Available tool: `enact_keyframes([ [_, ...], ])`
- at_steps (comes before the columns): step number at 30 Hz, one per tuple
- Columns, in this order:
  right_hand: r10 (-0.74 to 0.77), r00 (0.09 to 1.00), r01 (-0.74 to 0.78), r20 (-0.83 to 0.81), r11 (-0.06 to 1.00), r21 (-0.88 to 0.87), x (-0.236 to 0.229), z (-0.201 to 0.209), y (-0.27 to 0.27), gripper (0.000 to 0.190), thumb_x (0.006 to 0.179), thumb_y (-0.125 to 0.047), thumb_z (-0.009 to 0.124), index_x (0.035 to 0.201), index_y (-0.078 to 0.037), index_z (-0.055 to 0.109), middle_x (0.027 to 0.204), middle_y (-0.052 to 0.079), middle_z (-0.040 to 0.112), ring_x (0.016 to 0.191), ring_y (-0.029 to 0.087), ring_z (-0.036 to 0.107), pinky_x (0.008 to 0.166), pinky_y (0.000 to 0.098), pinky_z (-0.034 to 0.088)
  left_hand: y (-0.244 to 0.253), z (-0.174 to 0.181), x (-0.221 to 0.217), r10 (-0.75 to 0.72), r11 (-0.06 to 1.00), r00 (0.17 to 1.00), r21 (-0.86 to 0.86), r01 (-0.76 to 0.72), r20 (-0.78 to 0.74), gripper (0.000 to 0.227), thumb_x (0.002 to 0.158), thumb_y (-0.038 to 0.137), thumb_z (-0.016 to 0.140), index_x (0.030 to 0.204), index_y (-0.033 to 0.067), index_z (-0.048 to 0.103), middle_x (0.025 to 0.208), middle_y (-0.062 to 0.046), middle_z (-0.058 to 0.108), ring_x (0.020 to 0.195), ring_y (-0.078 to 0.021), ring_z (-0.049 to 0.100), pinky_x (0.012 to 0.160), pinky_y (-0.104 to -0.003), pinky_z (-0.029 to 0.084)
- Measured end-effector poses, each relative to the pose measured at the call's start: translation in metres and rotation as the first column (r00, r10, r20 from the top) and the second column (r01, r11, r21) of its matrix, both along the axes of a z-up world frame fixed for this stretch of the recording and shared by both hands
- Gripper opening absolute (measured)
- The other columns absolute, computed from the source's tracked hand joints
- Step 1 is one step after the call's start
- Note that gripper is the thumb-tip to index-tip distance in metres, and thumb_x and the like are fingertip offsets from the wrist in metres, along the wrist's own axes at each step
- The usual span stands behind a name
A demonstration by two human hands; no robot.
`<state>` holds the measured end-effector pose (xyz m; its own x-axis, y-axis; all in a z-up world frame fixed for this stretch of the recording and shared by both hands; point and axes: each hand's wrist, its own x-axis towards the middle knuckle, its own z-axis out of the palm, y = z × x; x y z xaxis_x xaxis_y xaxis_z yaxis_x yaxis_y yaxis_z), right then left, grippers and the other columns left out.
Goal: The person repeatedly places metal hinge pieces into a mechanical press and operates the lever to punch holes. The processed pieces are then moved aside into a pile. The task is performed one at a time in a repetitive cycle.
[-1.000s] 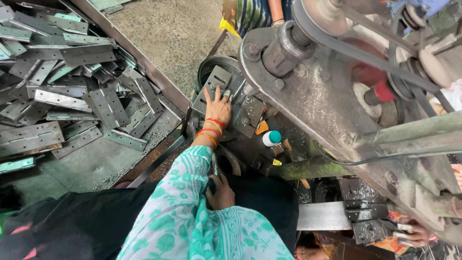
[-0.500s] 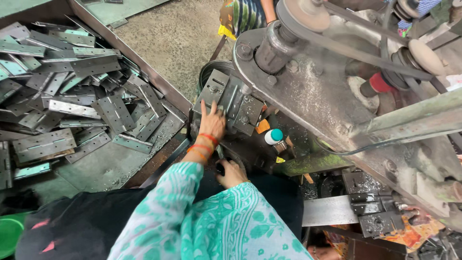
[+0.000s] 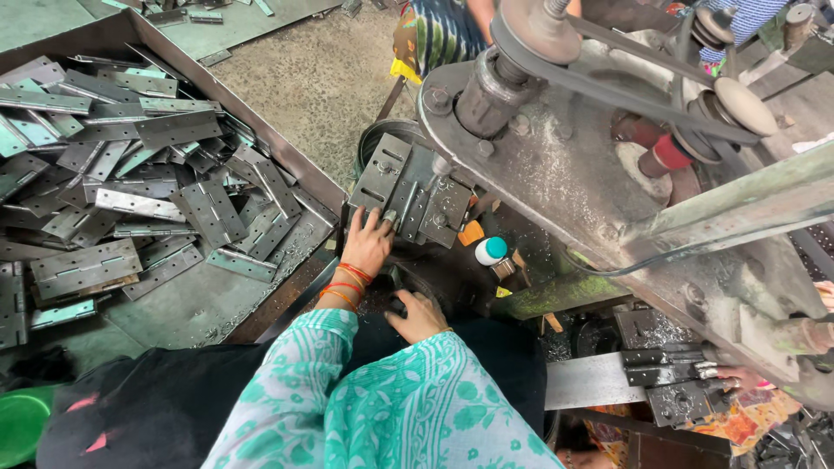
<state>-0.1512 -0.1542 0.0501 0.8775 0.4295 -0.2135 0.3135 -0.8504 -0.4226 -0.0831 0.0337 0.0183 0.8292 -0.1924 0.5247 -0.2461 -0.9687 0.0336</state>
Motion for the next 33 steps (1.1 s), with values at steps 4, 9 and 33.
enact_keyframes([
  [4, 0.038, 0.992, -0.062, 0.122, 0.978, 0.198, 0.015, -0.007, -0.009, 0.051, 0.091, -0.04, 0.074, 0.128, -0.005, 0.065, 0.12, 0.025, 0.069, 0.111, 0.042, 0.065, 0.094, 0.046, 0.051, 0.006, 0.024, -0.021, 0.003, 0.985, 0.986, -0.168, 0.026, 0.167, 0.034, 0.087, 0.017, 0.06, 0.116, 0.0077, 0.075, 0.124, -0.005, 0.068, 0.127, -0.0298, 0.053, 0.116, -0.052, 0.035],
  [9, -0.196, 0.979, 0.152, 0.059, 0.89, 0.431, 0.054, -0.022, -0.021, 0.048, 0.087, -0.027, 0.075, 0.128, -0.004, 0.065, 0.114, 0.014, 0.072, 0.083, 0.022, 0.072, 0.076, 0.0351, 0.057, 0.009, 0.009, -0.035, 0.227, 0.654, 0.966, -0.754, -0.057, 0.125, 0.025, 0.082, 0.01, 0.073, 0.105, 0.0032, 0.077, 0.104, -0.008, 0.072, 0.109, -0.0318, 0.061, 0.095, -0.043, 0.047],
  [33, 0.013, 0.869, -0.075, 0.495, 0.992, 0.104, 0.088, 0.004, 0.028, 0.046, 0.079, -0.011, 0.075, 0.123, -0.007, 0.065, 0.118, 0.013, 0.064, 0.109, 0.037, 0.064, 0.088, 0.0454, 0.055, -0.013, 0.019, -0.004, 0.109, 0.978, 0.953, -0.142, -0.154, -0.284, 0.05, 0.082, 0.028, 0.071, 0.128, 0.012, 0.067, 0.146, -0.006, 0.054, 0.143, -0.0354, 0.037, 0.114, -0.066, 0.028],
])
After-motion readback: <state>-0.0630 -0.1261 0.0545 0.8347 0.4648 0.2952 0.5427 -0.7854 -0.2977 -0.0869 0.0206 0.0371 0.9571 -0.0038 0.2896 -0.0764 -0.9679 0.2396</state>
